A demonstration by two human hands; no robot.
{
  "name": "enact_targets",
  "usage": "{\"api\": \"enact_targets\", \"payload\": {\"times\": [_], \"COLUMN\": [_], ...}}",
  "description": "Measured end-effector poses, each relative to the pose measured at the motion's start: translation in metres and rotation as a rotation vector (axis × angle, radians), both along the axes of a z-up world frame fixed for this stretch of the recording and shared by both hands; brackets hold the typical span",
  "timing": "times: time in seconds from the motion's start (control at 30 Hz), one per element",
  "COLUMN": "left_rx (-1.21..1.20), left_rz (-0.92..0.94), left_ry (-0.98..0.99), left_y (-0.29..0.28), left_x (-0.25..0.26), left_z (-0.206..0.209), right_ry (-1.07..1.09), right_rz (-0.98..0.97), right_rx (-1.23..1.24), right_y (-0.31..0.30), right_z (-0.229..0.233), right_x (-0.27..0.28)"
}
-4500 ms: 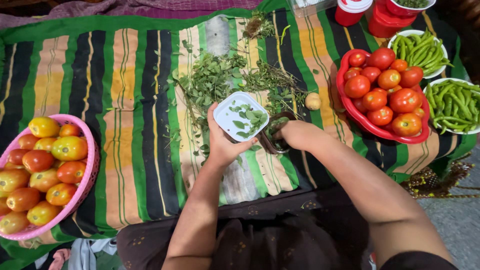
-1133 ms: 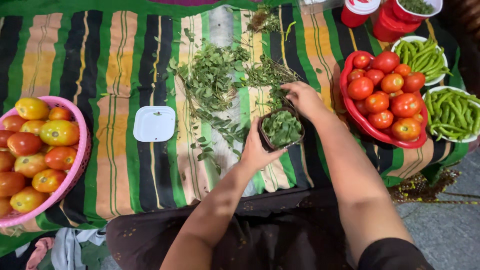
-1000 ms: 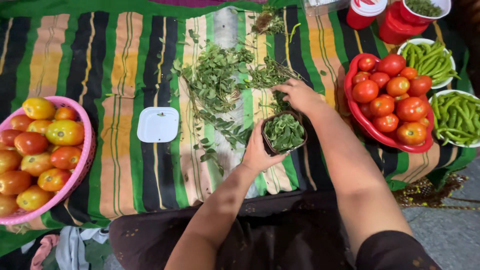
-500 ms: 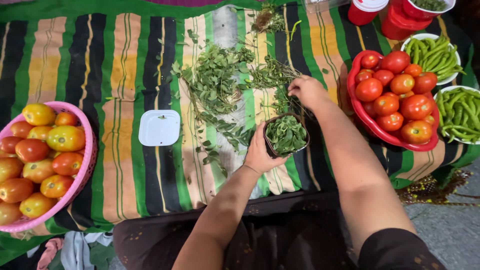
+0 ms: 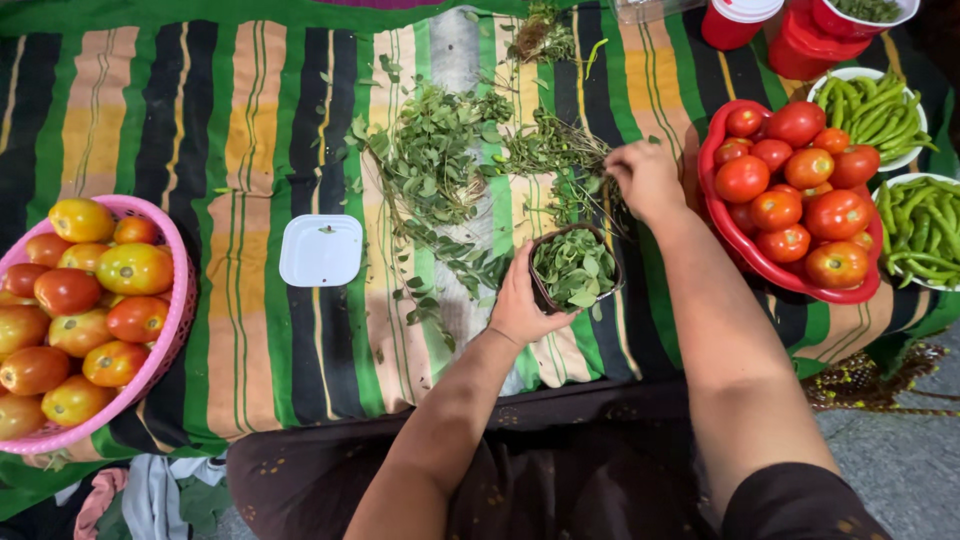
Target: The person sits on a mat and picks leaves from green stems by hand. They place the picked leaves into a small white container and a brown bowl while discarding the bare stems onto the mat. The person continues this repetitive process of separating leaves from stems for the duration of the clip.
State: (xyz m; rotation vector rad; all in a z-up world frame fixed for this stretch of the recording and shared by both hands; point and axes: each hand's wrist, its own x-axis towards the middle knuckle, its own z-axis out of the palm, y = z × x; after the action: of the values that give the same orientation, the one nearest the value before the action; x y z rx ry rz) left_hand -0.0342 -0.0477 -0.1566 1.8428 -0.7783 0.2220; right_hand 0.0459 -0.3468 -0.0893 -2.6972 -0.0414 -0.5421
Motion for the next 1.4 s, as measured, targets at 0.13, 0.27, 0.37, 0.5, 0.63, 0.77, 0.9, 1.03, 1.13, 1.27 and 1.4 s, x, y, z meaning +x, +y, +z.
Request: {"api": "enact_targets", "payload": {"times": [0.13, 0.27, 0.37, 0.5, 0.63, 0.77, 0.9, 1.03, 1.13, 1.27, 1.4], "left_rx": [0.009, -0.005, 0.002, 0.016, 0.005, 0.002, -0.019, 0.005, 0.001, 0.007, 0.004], "left_rz": [-0.008, -0.005, -0.007, -0.007, -0.011, -0.013, -0.022, -0.01, 0.0, 0.003, -0.005], "left_ry": [0.031, 0.009, 0.045, 0.047, 0.036, 0.039, 0.048, 0.041, 0.015, 0.011, 0.035], "left_y": [0.0, -0.001, -0.001, 0.0, 0.001, 0.001, 0.001, 0.0, 0.0, -0.001, 0.0], "left_x": [0.0, 0.001, 0.0, 0.0, 0.0, 0.0, 0.001, 0.0, 0.0, 0.001, 0.001], "left_z": [0.0, -0.002, -0.003, -0.001, 0.003, 0.003, 0.001, -0.001, 0.0, -0.002, -0.004], "right_ry": [0.116, 0.166, 0.126, -0.07, -0.179, -0.09, 0.003, 0.097, 0.164, 0.222, 0.268], "right_rz": [0.004, -0.071, -0.076, -0.1, -0.11, -0.115, -0.068, -0.191, -0.218, -0.252, -0.286], "right_rx": [-0.353, -0.377, -0.335, -0.156, 0.084, 0.119, 0.291, -0.031, -0.239, -0.399, -0.423], "right_y": [0.006, 0.014, 0.011, -0.001, -0.022, -0.033, -0.028, -0.012, -0.007, -0.009, -0.011], "right_z": [-0.008, -0.018, -0.018, -0.013, -0.014, -0.016, -0.013, -0.011, -0.014, -0.025, -0.031], "right_x": [-0.009, -0.008, -0.007, -0.011, -0.014, -0.011, -0.005, -0.006, 0.001, 0.009, 0.014]}}
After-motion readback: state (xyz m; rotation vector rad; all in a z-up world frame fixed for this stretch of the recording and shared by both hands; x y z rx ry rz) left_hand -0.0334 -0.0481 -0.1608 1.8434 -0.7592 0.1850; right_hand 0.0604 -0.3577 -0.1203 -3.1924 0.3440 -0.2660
